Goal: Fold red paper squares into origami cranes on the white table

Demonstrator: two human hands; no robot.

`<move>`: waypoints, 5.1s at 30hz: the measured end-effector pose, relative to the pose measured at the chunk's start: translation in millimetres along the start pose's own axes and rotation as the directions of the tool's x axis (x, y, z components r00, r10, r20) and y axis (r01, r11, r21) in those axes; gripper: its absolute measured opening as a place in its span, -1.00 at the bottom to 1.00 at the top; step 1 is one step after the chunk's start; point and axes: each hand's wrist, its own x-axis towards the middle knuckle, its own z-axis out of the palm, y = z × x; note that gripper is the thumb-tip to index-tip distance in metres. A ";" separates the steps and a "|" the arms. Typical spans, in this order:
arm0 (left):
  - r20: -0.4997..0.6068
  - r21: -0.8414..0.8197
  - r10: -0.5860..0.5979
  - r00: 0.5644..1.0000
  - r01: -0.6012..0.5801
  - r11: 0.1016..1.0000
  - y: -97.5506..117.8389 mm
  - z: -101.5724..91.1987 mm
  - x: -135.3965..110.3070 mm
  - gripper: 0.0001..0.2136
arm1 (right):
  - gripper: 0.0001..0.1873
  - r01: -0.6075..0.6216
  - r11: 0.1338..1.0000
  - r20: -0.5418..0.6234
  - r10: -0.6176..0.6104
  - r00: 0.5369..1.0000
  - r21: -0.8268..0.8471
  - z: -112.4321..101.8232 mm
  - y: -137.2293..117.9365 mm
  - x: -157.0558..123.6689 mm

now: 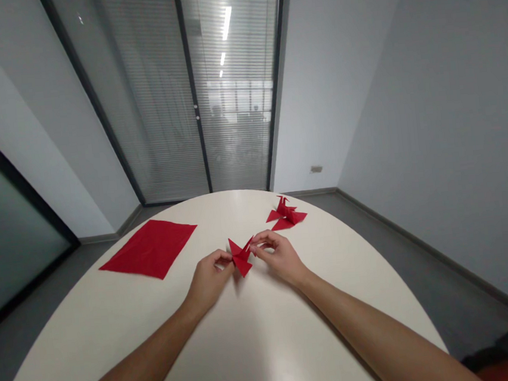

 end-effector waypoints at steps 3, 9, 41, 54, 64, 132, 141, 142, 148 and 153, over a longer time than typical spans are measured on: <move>0.010 -0.008 0.000 1.000 0.000 1.000 0.1 0.3 -0.3 -0.84 | -0.79 0.016 0.999 -0.030 -0.017 0.999 -0.029 0.3 -2.2 -0.1; 0.029 -0.003 0.010 1.000 -0.010 1.000 0.8 -0.5 -0.7 -0.85 | -0.80 0.022 1.000 -0.074 -0.023 0.997 -0.005 0.7 -2.3 0.9; 0.036 0.093 0.077 0.996 -0.080 0.992 -7.3 -1.5 -0.2 -0.83 | -0.80 -0.004 0.999 0.008 0.004 1.000 0.032 2.6 -0.6 0.9; -0.054 -0.153 -0.020 0.998 0.012 0.988 -10.1 3.5 1.6 -0.76 | -0.28 -0.161 0.974 0.226 0.123 0.966 0.159 7.3 -2.8 -12.9; 0.070 -0.200 -0.064 0.995 0.077 0.977 -6.5 4.6 -3.1 -0.77 | -0.41 -0.250 0.937 0.233 0.195 0.953 0.242 7.4 -5.6 -10.9; -0.088 0.550 0.192 0.977 -0.113 0.828 9.4 -1.9 -11.5 -0.96 | -0.68 -0.043 0.966 0.130 0.079 0.988 -0.255 6.6 -29.0 -13.4; 0.000 0.548 0.265 0.964 -0.222 0.806 7.0 -0.4 -10.5 -0.95 | -0.81 -0.038 0.964 0.152 0.081 0.985 -0.264 3.9 -30.6 -9.4; 0.007 0.548 0.251 0.968 -0.213 0.809 5.6 0.1 -10.2 -0.94 | -0.84 -0.031 0.959 0.145 0.074 0.987 -0.283 1.2 -31.2 -8.2; 0.041 0.550 0.176 0.984 -0.169 0.818 -3.2 1.4 -8.9 -0.97 | -0.80 0.036 0.865 0.056 -0.009 0.998 -0.501 -37.7 -43.5 2.0; 0.072 0.531 0.207 0.976 -0.213 0.820 -5.6 1.5 -8.8 -0.95 | -0.81 -0.036 0.692 -0.059 -0.009 0.998 -0.721 -80.7 -54.1 7.7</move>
